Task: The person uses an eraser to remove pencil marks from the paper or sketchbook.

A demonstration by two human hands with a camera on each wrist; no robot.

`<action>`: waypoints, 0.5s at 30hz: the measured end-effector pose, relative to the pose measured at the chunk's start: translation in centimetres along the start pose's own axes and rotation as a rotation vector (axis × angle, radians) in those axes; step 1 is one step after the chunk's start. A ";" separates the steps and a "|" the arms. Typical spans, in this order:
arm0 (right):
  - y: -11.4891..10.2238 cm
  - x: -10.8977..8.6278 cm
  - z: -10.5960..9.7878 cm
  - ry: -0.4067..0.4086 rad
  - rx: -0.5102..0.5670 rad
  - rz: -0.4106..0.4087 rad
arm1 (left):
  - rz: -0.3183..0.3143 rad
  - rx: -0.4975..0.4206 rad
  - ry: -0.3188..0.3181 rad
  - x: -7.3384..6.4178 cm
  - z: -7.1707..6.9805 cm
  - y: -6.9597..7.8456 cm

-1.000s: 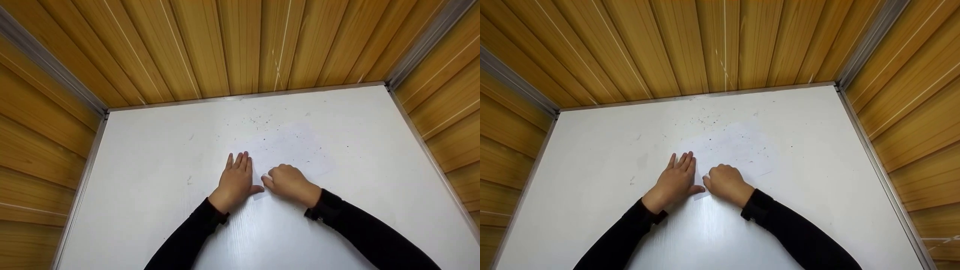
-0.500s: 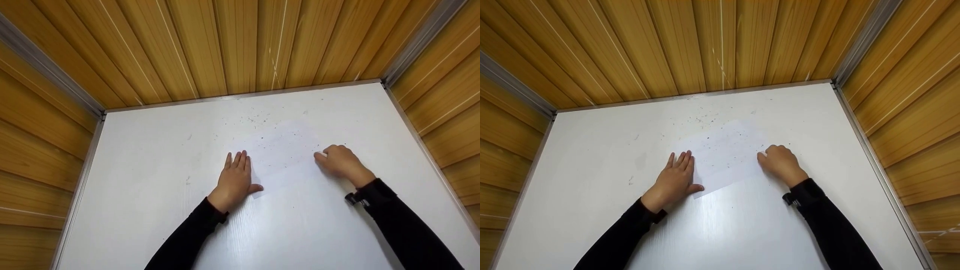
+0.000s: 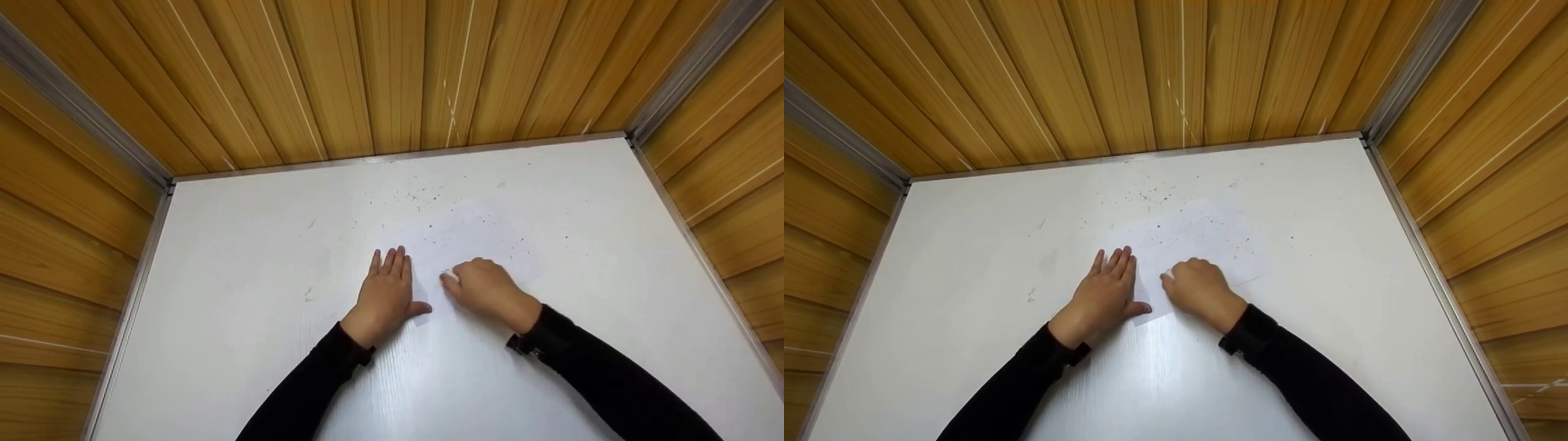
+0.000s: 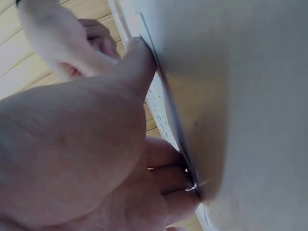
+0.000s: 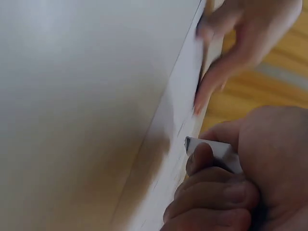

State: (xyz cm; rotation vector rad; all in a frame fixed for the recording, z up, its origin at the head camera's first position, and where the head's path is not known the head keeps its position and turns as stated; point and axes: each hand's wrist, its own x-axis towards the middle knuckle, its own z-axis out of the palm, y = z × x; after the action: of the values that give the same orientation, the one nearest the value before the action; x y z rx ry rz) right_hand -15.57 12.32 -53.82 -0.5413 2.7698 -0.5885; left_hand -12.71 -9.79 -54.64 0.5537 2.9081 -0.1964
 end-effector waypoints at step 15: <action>6.4 0.0 -1.7 0.044 0.026 0.099 | -0.011 0.061 -0.020 0.0 0.1 0.0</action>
State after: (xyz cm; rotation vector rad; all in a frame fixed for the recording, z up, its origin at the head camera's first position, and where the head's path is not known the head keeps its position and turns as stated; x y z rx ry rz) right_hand -18.03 18.37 -55.14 -0.3880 2.8072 -0.6203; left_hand -12.70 -9.85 -54.68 0.5426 2.8942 -0.2921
